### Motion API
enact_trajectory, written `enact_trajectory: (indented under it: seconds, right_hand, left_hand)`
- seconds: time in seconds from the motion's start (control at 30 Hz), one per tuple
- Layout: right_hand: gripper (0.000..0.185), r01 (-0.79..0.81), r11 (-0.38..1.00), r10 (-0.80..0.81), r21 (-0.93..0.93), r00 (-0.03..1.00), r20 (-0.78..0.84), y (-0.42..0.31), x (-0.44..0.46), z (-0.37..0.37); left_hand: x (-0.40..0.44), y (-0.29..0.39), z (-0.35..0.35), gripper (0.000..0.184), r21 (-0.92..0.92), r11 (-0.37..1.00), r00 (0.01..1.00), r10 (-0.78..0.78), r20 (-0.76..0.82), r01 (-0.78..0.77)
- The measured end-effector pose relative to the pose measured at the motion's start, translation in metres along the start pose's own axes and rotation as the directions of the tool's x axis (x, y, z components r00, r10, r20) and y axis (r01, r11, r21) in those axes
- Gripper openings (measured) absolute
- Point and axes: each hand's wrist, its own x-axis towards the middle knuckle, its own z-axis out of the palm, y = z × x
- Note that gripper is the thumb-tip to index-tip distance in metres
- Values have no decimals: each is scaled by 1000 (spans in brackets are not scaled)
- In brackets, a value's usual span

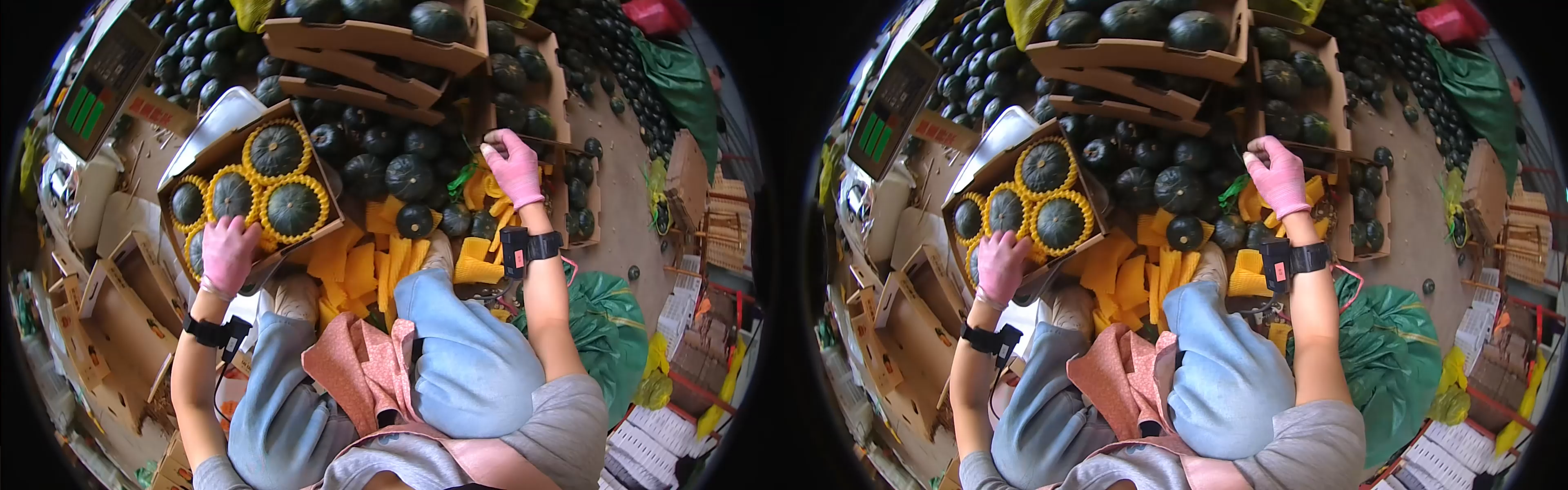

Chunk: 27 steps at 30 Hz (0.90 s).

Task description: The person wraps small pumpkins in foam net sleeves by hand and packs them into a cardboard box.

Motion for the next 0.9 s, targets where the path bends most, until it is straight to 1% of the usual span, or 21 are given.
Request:
enact_trajectory:
  seconds: [0.07, 0.1, 0.17, 0.23, 0.33, 0.37, 0.43, 0.47, 0.5, 0.53, 0.57, 0.6, 0.63, 0.67, 0.7, 0.73, 0.77, 0.8, 0.83, 0.87, 0.9]
  right_hand:
    - [15, -66, 954, 54, -292, 997, -48, 20, 0, -11]
    - [16, -61, 863, 36, -502, 998, -59, 29, -4, -17]
    - [23, -130, 660, 215, -740, 976, 20, 49, -6, -24]
    - [37, -36, 554, 297, -832, 942, 157, 60, -15, -22]
    - [53, 107, 471, 236, -876, 941, 242, 75, -19, 1]
    - [42, 149, 439, 225, -886, 936, 269, 77, -18, 8]
    - [28, 205, 417, 177, -885, 937, 300, 107, -16, 24]
    - [25, 113, 492, 212, -863, 946, 245, 103, -19, 25]
    - [24, 34, 566, 242, -823, 948, 205, 97, -20, 23]
    - [24, -91, 619, 327, -780, 933, 151, 91, -20, 17]
    - [25, -211, 663, 410, -718, 905, 112, 70, -17, 9]
    - [24, -252, 696, 443, -673, 888, 126, 48, -19, -4]
    - [24, -215, 750, 398, -626, 902, 167, 20, -22, -19]
    - [20, -104, 864, 254, -492, 935, 249, -4, -26, -31]
    - [19, -6, 946, 120, -324, 936, 332, -26, -25, -34]
    - [21, 89, 995, -70, -45, 946, 317, -50, -28, -27]
    - [18, 110, 967, -189, 229, 914, 359, -79, -29, -18]
    - [14, 216, 860, -383, 463, 871, 306, -98, -32, 3]
    - [14, 193, 765, -474, 615, 815, 334, -119, -36, 25]
    - [15, 327, 694, -634, 641, 699, 329, -140, -38, 41]
    - [16, 356, 631, -708, 690, 628, 323, -155, -42, 57]
  left_hand:
    - [-4, -3, 2, 9, -27, 1000, 998, 9, 63, -7]
    - [-4, -3, 1, 10, -22, 1000, 993, 21, 119, -18]
    - [-1, -3, -11, 14, -103, 994, 966, -12, 257, 40]
    - [1, -1, -29, 21, -224, 968, 949, -41, 313, 116]
    - [2, -1, -39, 30, -285, 936, 921, -87, 378, 206]
    - [3, 4, -47, 33, -310, 922, 922, -108, 371, 232]
    - [1, 10, -41, 31, -293, 946, 980, -90, 178, 140]
    - [-2, 5, -29, 28, -441, 884, 971, -54, 233, 155]
    - [-6, -3, -17, 24, -569, 801, 957, -16, 291, 187]
    - [-7, -7, -7, 18, -647, 732, 964, -51, 259, 213]
    - [-6, -5, -11, 18, -628, 748, 967, -75, 245, 217]
    - [-7, -2, -16, 18, -603, 766, 967, -97, 234, 223]
    - [-7, 3, -21, 18, -579, 782, 967, -116, 228, 230]
    - [-5, 11, -27, 17, -539, 807, 967, -151, 208, 242]
    - [0, 17, -28, 25, -569, 808, 988, -142, 63, 152]
    - [10, 28, -44, 30, -672, 726, 988, -139, 65, 146]
    - [23, 42, -62, 36, -763, 631, 988, -138, 66, 139]
    - [30, 58, -69, 47, -867, 492, 987, -160, 0, 79]
    - [34, 59, -71, 52, -925, 361, 991, -96, 90, 119]
    - [36, 71, -75, 57, -984, 141, 985, -149, 89, 110]
    - [39, 81, -77, 65, -993, -84, 976, -194, 99, 84]
